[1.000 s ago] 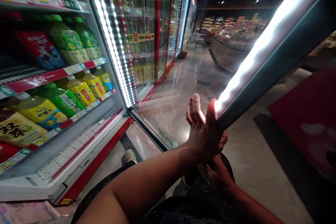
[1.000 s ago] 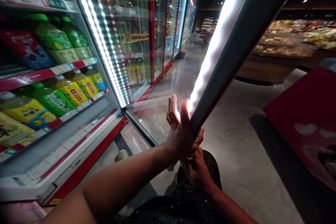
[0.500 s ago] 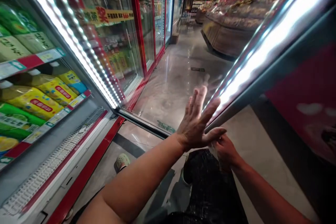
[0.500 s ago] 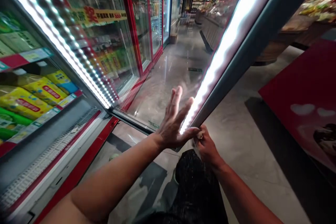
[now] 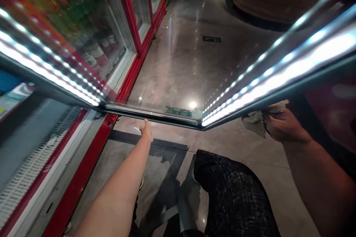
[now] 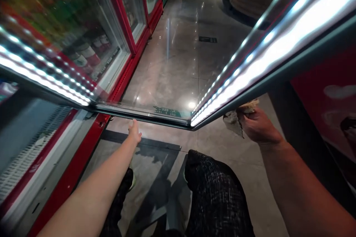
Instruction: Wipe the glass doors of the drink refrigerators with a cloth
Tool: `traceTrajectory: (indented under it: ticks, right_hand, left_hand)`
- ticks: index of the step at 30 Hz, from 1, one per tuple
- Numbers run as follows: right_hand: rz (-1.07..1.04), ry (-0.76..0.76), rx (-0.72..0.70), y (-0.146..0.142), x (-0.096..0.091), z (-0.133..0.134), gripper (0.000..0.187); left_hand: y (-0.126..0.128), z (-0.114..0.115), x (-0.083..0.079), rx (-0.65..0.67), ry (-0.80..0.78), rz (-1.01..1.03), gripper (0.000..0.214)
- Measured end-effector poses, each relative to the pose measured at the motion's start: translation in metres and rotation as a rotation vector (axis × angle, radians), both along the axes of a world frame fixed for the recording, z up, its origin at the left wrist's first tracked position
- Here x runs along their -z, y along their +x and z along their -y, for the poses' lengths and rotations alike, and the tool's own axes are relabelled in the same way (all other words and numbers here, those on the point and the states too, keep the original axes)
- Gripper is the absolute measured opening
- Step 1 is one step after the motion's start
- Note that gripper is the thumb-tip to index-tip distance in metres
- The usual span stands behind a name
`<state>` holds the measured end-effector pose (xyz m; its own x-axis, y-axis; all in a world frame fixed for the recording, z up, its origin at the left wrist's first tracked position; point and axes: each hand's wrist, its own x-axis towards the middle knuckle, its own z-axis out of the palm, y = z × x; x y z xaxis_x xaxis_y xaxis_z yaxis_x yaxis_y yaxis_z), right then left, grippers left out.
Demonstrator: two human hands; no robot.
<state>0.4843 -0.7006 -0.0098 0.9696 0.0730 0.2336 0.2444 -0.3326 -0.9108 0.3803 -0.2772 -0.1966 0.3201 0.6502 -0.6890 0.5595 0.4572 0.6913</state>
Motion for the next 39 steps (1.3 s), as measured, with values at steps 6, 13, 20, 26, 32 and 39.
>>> traceTrajectory:
  ticks: [6,13,20,26,32,39]
  right_hand:
    - [-0.313,0.170,-0.005,0.024,-0.013,-0.011,0.046]
    - [-0.259,0.320,0.020,0.040,-0.005,-0.010,0.038]
    - [-0.061,0.380,0.252,0.028,0.005,-0.033,0.039]
    - [0.365,0.149,0.641,-0.013,0.006,-0.075,0.052]
    - [0.961,-0.558,0.414,-0.040,-0.056,-0.118,0.059]
    - [0.791,-1.115,0.204,-0.012,-0.002,-0.097,0.044]
  left_hand:
    - [0.038,-0.006,0.041,-0.018,-0.293,0.141,0.073]
    - [0.068,-0.029,0.042,-0.166,-0.324,0.145,0.056]
    - [0.062,-0.041,0.046,-0.222,-0.273,0.083,0.026]
    - [0.067,-0.042,0.047,-0.237,-0.228,-0.022,0.028]
    - [0.073,-0.051,0.035,-0.240,-0.240,-0.013,0.021]
    - [0.076,-0.053,0.033,-0.253,-0.282,0.003,0.025]
